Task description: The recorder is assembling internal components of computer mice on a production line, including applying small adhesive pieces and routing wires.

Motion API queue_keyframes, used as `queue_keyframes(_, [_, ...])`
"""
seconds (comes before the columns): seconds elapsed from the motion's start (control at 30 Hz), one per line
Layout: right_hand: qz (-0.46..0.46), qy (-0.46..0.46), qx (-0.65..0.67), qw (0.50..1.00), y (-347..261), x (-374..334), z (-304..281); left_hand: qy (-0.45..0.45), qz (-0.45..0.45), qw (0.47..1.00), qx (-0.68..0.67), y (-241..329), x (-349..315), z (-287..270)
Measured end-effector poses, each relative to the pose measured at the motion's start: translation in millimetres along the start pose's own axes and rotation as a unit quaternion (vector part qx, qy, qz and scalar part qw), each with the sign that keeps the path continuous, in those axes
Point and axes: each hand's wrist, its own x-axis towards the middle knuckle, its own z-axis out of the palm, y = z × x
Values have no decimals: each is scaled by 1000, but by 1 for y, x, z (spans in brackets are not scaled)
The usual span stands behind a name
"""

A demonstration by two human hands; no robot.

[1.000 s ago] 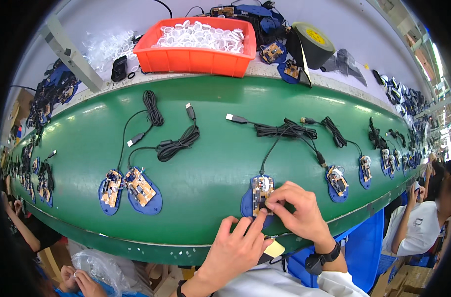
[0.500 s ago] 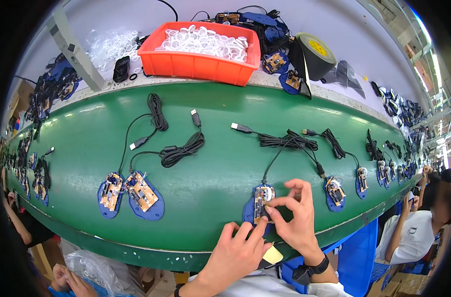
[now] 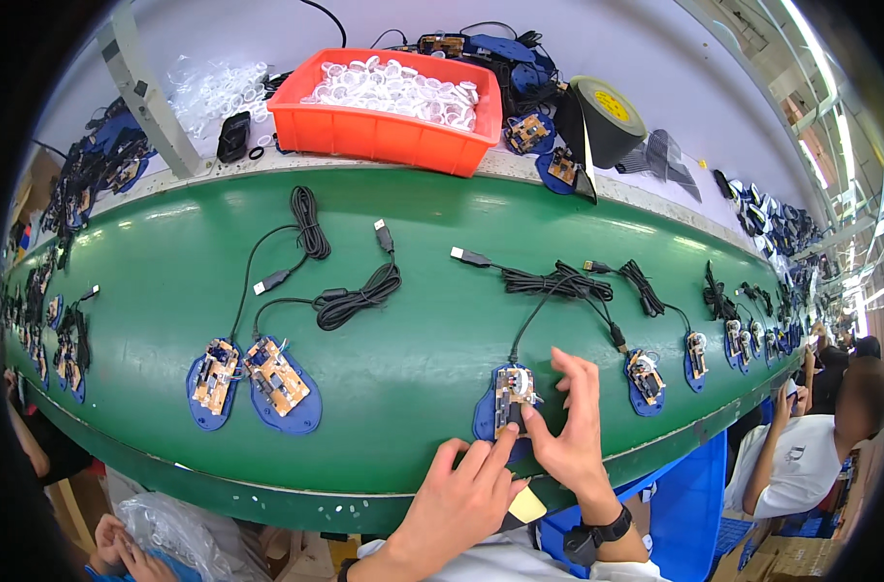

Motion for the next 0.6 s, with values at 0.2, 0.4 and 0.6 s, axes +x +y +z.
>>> queue_keyframes(0.2, [-64,-72,-44,994,-11,-12,-8,8,-18,999,-49,-8,-6,-2])
queue_keyframes(0.4, [-198,-96,-45,974,-36,11,-13,65,-30,994,-77,-19,-23,-41])
queue_keyframes(0.6, [-219,-148,-279,923,-32,23,-39,131,-248,948,150,-59,-51,-84])
